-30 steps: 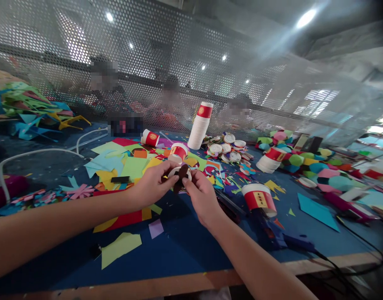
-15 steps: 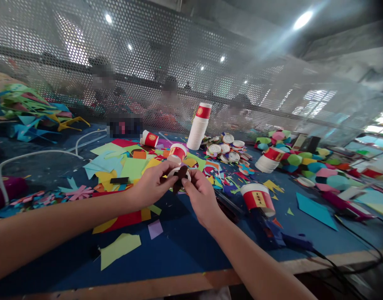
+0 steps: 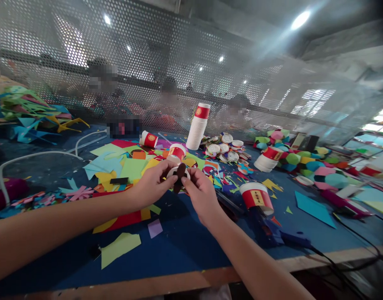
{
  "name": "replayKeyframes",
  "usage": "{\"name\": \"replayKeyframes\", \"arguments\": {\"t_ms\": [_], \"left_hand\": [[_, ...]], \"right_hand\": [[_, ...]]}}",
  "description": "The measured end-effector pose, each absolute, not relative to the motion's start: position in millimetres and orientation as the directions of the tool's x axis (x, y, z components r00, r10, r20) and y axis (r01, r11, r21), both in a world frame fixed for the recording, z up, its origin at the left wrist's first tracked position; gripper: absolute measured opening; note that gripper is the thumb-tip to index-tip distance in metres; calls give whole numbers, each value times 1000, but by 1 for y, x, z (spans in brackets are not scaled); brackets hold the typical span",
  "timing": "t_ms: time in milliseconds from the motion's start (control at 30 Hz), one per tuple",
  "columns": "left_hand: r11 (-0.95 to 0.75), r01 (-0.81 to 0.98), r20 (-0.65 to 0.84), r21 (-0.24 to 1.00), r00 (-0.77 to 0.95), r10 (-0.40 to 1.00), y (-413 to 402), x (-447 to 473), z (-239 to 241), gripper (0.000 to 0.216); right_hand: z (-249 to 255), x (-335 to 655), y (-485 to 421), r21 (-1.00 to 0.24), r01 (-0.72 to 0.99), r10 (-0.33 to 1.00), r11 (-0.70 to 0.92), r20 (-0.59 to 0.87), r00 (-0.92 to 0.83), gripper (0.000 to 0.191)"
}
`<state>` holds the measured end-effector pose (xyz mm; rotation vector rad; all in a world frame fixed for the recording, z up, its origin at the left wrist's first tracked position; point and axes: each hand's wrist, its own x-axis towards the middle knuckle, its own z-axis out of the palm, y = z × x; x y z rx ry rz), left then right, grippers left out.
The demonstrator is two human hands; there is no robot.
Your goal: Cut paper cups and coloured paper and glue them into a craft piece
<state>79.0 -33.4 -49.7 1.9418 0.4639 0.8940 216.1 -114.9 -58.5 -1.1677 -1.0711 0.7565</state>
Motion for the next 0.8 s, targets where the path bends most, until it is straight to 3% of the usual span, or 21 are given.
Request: {"name": "replayKeyframes", "arguments": {"t_ms": [200,633,800], "left_hand": [[-446,-12,334,895,681,651,-38,81,-49,20],[-450,-44,353,892,690,632,-35,83,-50,26],[-499,11,352,866,696,626,-33,84,-49,27]], "right_hand": [[-59,220,-118,-977,77,909,200,214,358,14],[-55,218,-119,-978,59,909,202,210,361,14],[-52,222,-113,-970,131,899,203,238,369,24]]}}
